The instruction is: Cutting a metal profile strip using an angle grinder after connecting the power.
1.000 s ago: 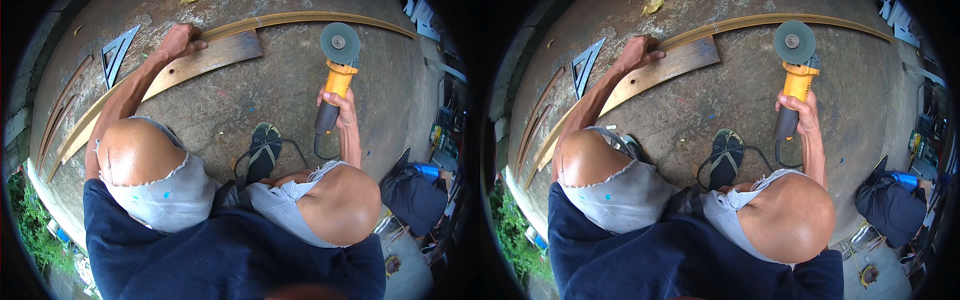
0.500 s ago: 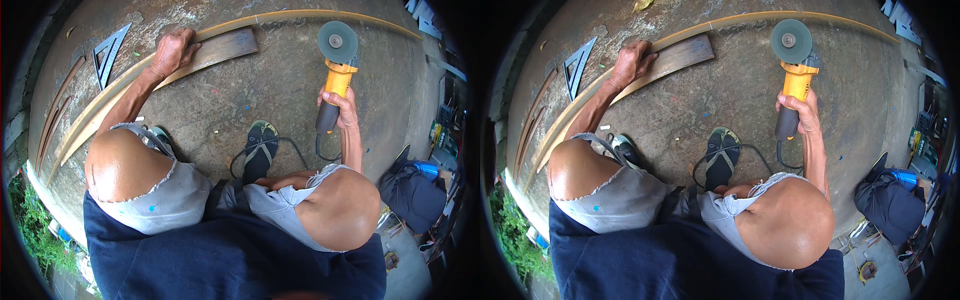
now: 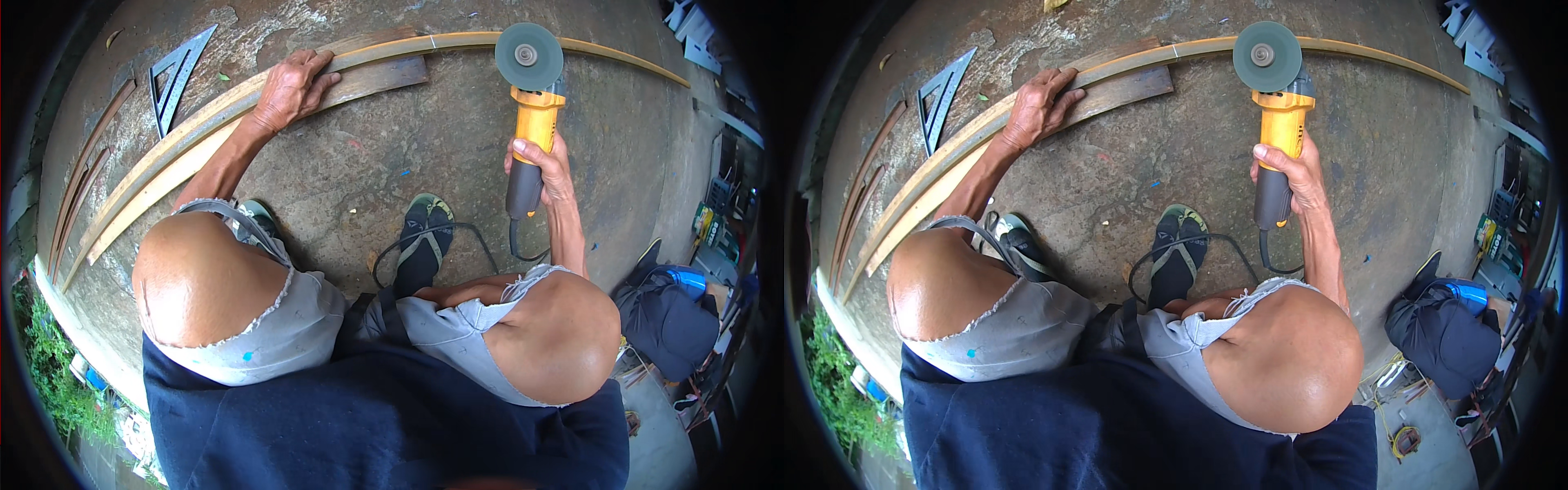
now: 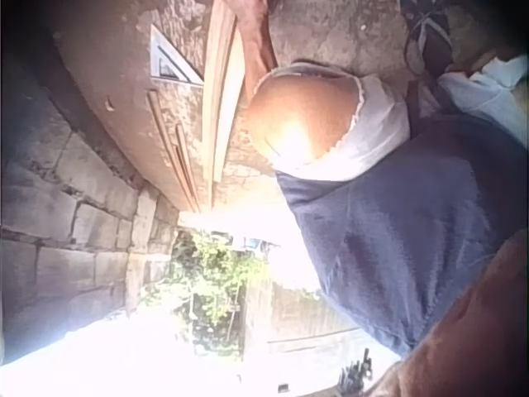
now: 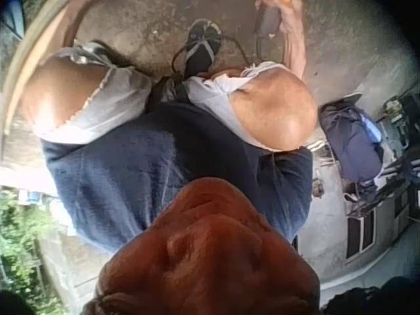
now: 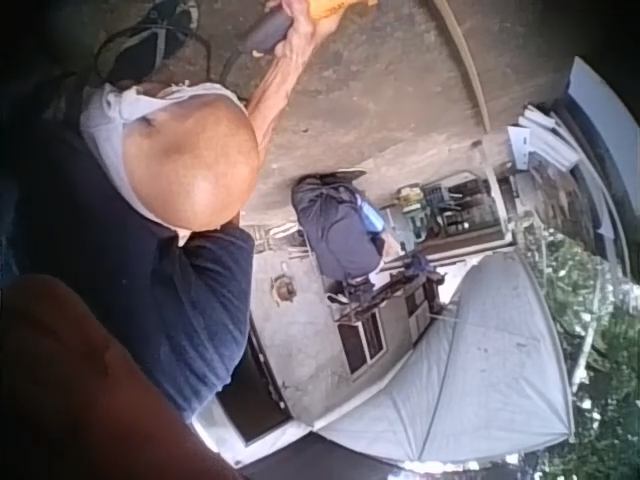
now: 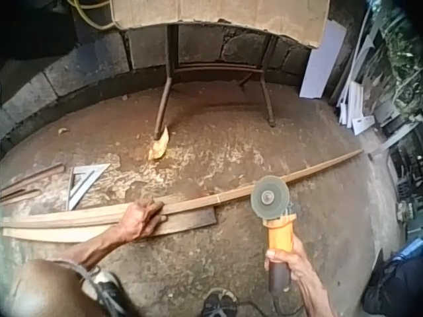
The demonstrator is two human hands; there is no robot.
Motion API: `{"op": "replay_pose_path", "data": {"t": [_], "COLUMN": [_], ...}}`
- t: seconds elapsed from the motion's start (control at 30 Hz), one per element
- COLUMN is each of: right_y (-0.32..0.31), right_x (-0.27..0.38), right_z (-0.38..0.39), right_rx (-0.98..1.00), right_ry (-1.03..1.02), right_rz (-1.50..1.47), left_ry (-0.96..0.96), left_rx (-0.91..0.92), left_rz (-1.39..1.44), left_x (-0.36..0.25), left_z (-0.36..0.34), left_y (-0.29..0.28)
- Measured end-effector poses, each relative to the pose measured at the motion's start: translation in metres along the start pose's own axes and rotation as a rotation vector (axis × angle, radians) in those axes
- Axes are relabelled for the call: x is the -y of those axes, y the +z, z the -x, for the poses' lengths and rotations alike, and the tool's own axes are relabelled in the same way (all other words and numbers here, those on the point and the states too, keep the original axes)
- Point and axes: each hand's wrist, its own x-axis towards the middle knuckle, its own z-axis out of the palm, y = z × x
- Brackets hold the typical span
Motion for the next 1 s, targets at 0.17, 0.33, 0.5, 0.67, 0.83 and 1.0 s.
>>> {"op": "replay_pose_path", "data": {"t": [0.17, 0.33, 0.5, 0.67, 0.83, 1.0], "right_y": [0.009, 0.014, 0.022, 0.029, 0.037, 0.034], "right_x": [-0.003, -0.001, 0.007, 0.019, 0.015, 0.003], "right_z": [-0.013, -0.015, -0.017, -0.022, -0.040, -0.059], "right_rx": [-0.001, 0.014, 0.005, -0.043, -0.048, -0.071], "right_ry": [0.033, 0.025, -0.018, -0.019, -0.041, -0.083], "right_rz": [0.026, -0.008, 0.079, 0.260, 0.452, 0.576], "left_ry": [-0.011, 0.146, 0.081, 0.103, -0.007, -0.052], "left_rx": [0.002, -0.104, -0.001, 0.054, 0.041, 0.073], "left_rz": [-0.023, -0.198, -0.145, -0.253, -0.308, -0.205], "left_x": [0.001, -0.008, 0.011, 0.021, 0.034, 0.030], "left_z": [0.004, -0.005, 0.004, 0.007, 0.027, 0.024], "left_y": [0.002, -0.008, -0.004, -0.010, -0.009, -0.013]}}
